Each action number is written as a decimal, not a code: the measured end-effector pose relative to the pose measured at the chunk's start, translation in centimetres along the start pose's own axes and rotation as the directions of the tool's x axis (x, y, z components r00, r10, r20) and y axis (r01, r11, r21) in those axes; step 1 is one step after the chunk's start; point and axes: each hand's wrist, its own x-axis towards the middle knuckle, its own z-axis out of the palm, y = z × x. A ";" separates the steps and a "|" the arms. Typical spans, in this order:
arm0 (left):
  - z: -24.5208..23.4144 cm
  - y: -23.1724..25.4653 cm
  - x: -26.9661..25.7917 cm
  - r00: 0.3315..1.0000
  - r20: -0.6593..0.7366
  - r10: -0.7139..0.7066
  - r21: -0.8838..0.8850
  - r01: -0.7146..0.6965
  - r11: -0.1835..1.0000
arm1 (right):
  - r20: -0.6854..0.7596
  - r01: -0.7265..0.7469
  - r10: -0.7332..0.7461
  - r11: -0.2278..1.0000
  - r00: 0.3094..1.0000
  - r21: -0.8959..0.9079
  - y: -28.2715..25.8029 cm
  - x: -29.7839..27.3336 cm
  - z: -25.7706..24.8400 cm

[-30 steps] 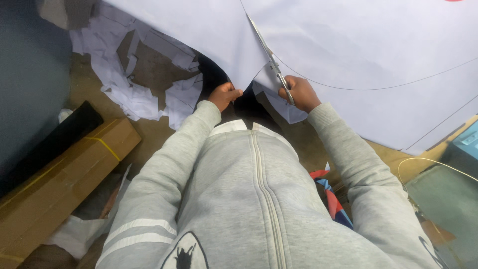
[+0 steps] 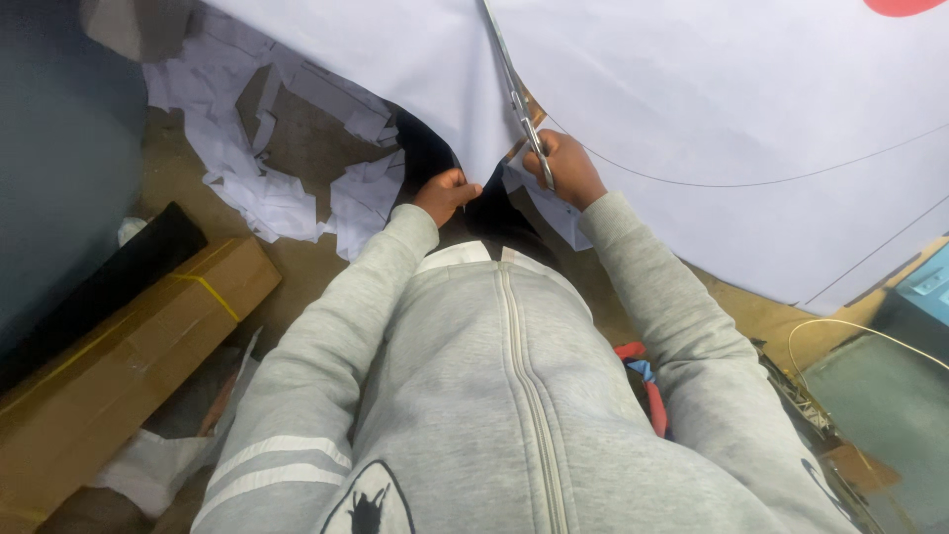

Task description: The person uses shears to cut a large white banner with colorful graphics along a pre-drawn curved line. They hold the fabric steady with one hand while cutting with the other, then reposition the banner to continue cutting along straight edges.

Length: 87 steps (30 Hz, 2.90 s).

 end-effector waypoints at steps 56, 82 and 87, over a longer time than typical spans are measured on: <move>0.4 3.4 -2.2 0.982 -0.106 -0.153 0.408 0.183 0.895 | -0.133 0.053 -0.013 0.952 0.991 0.300 -16.0 -2.1 -0.1; -1.8 2.2 -3.6 0.985 -0.128 -0.115 0.459 0.162 0.874 | -0.178 0.153 -0.057 0.791 0.982 0.593 -18.0 -1.3 -1.3; -2.4 2.3 -3.5 0.965 -0.167 -0.203 0.542 0.262 0.798 | -0.267 0.164 -0.013 0.816 0.964 0.555 -17.8 -1.3 -0.7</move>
